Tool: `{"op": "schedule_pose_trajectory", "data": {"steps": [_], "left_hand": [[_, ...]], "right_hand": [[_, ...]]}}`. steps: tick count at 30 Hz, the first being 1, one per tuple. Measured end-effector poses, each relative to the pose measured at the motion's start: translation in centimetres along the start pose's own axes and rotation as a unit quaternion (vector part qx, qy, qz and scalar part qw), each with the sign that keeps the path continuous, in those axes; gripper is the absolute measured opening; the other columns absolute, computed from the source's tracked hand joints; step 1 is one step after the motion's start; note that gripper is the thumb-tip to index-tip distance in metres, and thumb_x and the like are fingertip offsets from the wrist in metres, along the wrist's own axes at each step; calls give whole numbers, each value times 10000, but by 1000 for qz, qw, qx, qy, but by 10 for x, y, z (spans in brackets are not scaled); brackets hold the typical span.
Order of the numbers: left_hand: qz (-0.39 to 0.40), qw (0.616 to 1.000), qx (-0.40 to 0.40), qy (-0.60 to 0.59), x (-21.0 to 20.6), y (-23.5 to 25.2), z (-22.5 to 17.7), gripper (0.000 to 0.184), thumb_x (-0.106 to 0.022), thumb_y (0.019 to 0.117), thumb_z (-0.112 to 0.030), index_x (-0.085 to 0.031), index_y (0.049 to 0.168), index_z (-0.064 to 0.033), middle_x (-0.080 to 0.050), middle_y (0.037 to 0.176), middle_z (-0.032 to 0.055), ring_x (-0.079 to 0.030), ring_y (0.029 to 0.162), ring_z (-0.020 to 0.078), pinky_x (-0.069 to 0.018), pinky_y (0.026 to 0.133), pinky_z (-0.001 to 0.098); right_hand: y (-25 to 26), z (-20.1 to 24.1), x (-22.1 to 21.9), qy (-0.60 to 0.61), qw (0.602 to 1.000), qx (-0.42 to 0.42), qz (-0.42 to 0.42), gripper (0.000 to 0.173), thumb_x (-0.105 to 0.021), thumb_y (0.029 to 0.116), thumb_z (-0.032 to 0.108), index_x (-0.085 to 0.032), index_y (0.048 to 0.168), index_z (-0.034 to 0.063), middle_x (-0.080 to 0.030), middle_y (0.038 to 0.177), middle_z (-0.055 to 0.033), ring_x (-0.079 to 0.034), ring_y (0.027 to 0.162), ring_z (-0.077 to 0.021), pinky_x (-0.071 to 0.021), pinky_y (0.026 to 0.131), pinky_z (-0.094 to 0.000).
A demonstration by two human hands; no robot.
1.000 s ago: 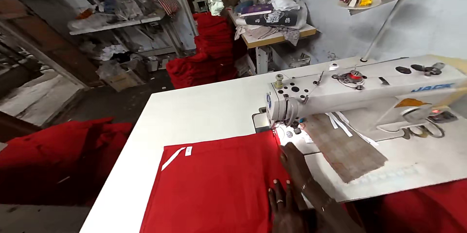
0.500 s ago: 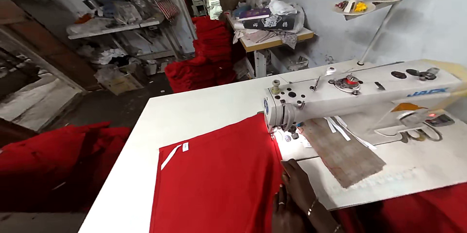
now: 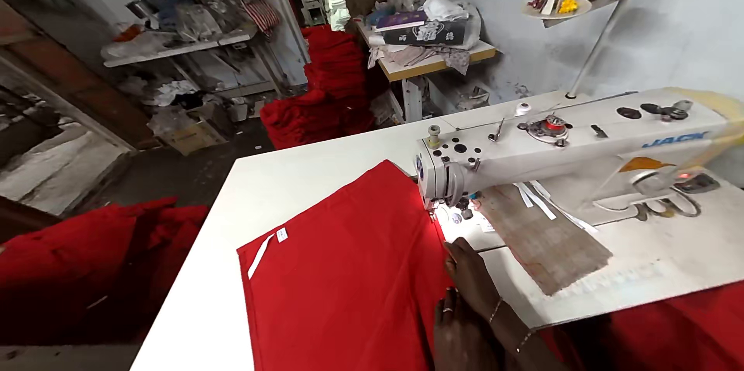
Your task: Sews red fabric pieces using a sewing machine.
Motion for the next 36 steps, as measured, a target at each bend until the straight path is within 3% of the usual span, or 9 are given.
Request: {"op": "schedule_pose_trajectory", "data": {"steps": [3, 7, 12, 20, 22, 24, 28, 31, 36], "left_hand": [[-21, 1000, 9, -16, 0, 4, 6, 265, -648, 868, -107, -769, 1038, 56, -729, 1194, 220, -668, 1199, 397, -526, 1000, 526], [61, 996, 17, -66, 7, 5, 4, 333, -637, 920, -163, -737, 1140, 66, -654, 1316, 274, -555, 1321, 472, -432, 1088, 598], [38, 996, -2, -81, -1, -5, 5, 311, -688, 869, -150, -758, 1088, 61, -680, 1273, 270, -525, 1313, 551, -335, 1079, 746], [89, 996, 20, -22, 7, -4, 1, 369, -682, 908, -242, -750, 1163, 17, -613, 1393, 250, -374, 1394, 618, -231, 1035, 843], [16, 998, -38, 41, -8, -8, 1, 390, -698, 878, -201, -733, 1163, 64, -652, 1304, 296, -499, 1330, 566, -334, 1044, 778], [32, 997, -56, 37, -13, -10, 2, 361, -677, 893, -121, -708, 1159, 122, -644, 1276, 343, -549, 1299, 532, -422, 1083, 645], [70, 997, -32, -14, -9, -14, 3, 384, -659, 917, -147, -695, 1200, 111, -605, 1347, 337, -497, 1349, 537, -373, 1122, 650], [23, 998, -26, -58, -7, -19, 6, 296, -648, 901, -148, -760, 1067, 70, -653, 1307, 291, -495, 1334, 567, -282, 1089, 775], [45, 987, -35, -149, 1, -9, 37, 284, -576, 870, -165, -749, 779, 41, -699, 1297, 167, -338, 1436, 580, -46, 1085, 837]], "right_hand": [[-2, 2, 1, 15, 1000, -9, 14, 278, -567, 920, -60, -688, 1149, -162, -667, 1021, -311, -690, 915, -416, -566, 855, -460], [5, 4, 7, 9, 996, -36, 76, 316, -531, 956, -40, -659, 1224, -150, -654, 1102, -312, -673, 992, -404, -537, 927, -453], [-3, -1, -3, 1, 999, 19, -33, 276, -587, 882, -86, -707, 1122, -148, -677, 974, -292, -704, 865, -402, -589, 804, -451], [-7, -1, -2, 15, 999, 27, -42, 263, -610, 856, -101, -725, 1090, -138, -677, 921, -268, -699, 802, -371, -591, 763, -431], [-5, 1, 2, 17, 1000, 2, -3, 282, -601, 882, -91, -711, 1138, -136, -679, 978, -283, -699, 860, -384, -577, 817, -441], [-3, 2, 4, 18, 1000, -8, 11, 284, -596, 897, -76, -701, 1153, -141, -672, 997, -286, -692, 861, -382, -573, 818, -437], [-5, 1, 1, 11, 1000, 1, -10, 275, -596, 894, -73, -706, 1136, -140, -677, 981, -277, -697, 860, -379, -580, 813, -428], [-8, -1, -3, 10, 998, 27, -47, 248, -602, 876, -86, -721, 1087, -142, -672, 917, -259, -694, 792, -358, -590, 756, -411], [-11, -3, -5, 12, 998, 26, -53, 243, -609, 870, -83, -721, 1078, -144, -677, 929, -268, -700, 804, -365, -593, 763, -424]]}}
Point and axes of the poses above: each hand's wrist, its own y-axis towards the middle knuckle, its own x-axis out of the back of the hand, z = x × y, the point moved 2 cm from there along y, towards the middle knuckle
